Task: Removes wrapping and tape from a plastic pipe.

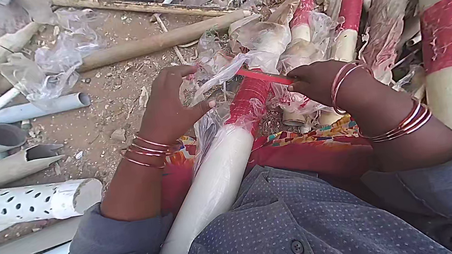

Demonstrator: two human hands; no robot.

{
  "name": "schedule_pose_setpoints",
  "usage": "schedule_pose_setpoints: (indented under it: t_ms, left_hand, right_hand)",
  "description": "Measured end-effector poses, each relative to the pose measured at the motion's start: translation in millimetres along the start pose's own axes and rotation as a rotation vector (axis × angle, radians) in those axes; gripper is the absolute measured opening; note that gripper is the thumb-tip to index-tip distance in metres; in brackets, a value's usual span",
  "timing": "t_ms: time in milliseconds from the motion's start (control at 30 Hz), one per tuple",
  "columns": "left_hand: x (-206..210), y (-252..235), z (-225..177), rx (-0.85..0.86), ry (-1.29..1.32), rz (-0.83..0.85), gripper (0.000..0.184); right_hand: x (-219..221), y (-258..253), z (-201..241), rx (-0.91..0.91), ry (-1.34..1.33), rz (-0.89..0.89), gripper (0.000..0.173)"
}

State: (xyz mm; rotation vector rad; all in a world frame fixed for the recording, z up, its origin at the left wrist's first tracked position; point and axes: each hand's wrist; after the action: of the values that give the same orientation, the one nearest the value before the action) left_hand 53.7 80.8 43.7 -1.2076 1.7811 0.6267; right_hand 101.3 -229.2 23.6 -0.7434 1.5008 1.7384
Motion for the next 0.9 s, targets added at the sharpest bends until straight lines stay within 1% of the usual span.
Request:
schedule_pose_setpoints:
  t_ms: [33, 67, 100, 133, 167, 200, 267, 300, 333, 400, 467, 567, 633, 667, 767, 833, 900]
  left_hand:
    - [7.5, 0.4, -3.6, 0.190, -0.038, -0.056, 0.060]
    - [15.9, -0.4, -7.7, 0.353, -0.047, -0.071, 0.051]
    - [24.2, -1.3, -10.5, 0.471, -0.046, -0.043, 0.045]
    - [31.5, -1.3, -11.9, 0.528, -0.071, 0.032, 0.043]
    - [36.7, -0.7, -12.4, 0.526, -0.119, 0.132, 0.042]
    - [39.3, 0.0, -12.0, 0.463, -0.174, 0.263, 0.042]
    - [39.8, -0.8, -8.5, 0.272, -0.233, 0.520, 0.043]
    - [39.3, -0.9, -5.7, 0.213, -0.245, 0.614, 0.047]
    - [39.7, 1.1, -0.7, 0.214, -0.239, 0.650, 0.051]
    - [37.1, 6.4, 6.9, 0.275, -0.219, 0.629, 0.052]
    - [27.4, 10.5, 5.9, 0.309, -0.274, 0.583, 0.048]
    - [8.6, 23.3, 7.1, 0.353, -0.345, 0.480, 0.046]
    - [-3.3, 41.2, 15.2, 0.361, -0.394, 0.388, 0.044]
    - [-8.1, 52.9, 20.4, 0.343, -0.405, 0.346, 0.042]
    - [-13.6, 83.0, 29.0, 0.200, -0.448, 0.316, 0.041]
    - [-10.2, 89.5, 30.0, 0.131, -0.488, 0.292, 0.042]
    - [-9.3, 84.5, 26.3, 0.022, -0.508, 0.322, 0.044]
  right_hand:
    - [1.1, -3.4, -0.9, 0.001, 0.035, 0.037, 0.040]
    - [2.5, -6.1, -1.9, -0.001, 0.066, 0.062, 0.039]
    - [2.7, -8.4, -2.3, 0.000, 0.090, 0.085, 0.039]
    - [3.0, -10.7, -2.8, -0.002, 0.107, 0.097, 0.039]
    - [2.6, -11.8, -3.3, -0.006, 0.114, 0.107, 0.039]
    - [2.0, -11.8, -4.1, -0.011, 0.114, 0.109, 0.039]
    - [0.1, -10.2, -4.5, -0.018, 0.109, 0.112, 0.040]
    - [-0.3, -9.2, -4.8, -0.025, 0.112, 0.109, 0.040]
    - [-0.5, -7.3, -5.0, -0.034, 0.108, 0.103, 0.040]
    - [-0.7, -5.0, -6.5, -0.050, 0.101, 0.096, 0.040]
    - [-0.9, -3.3, -9.4, -0.074, 0.078, 0.089, 0.038]
    - [-3.2, 1.8, -12.2, -0.082, 0.038, 0.115, 0.037]
    - [-3.9, 4.3, -15.0, -0.084, 0.024, 0.123, 0.036]
    - [-3.9, 4.5, -16.8, -0.094, 0.022, 0.120, 0.035]
    - [-2.2, 2.9, -24.9, -0.170, -0.026, 0.119, 0.032]
    - [-3.7, 6.3, -26.8, -0.186, -0.072, 0.162, 0.030]
    - [-8.4, 11.9, -30.8, -0.178, -0.108, 0.193, 0.030]
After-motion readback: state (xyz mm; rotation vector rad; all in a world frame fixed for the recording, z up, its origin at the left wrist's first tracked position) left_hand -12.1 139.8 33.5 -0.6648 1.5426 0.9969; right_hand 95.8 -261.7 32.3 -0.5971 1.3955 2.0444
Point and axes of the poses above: each hand's wrist, its own y-axis away from the middle knuckle, its own x-axis out of the palm, z = x × y, and after that the axes turned 12 degrees about x, right-handed
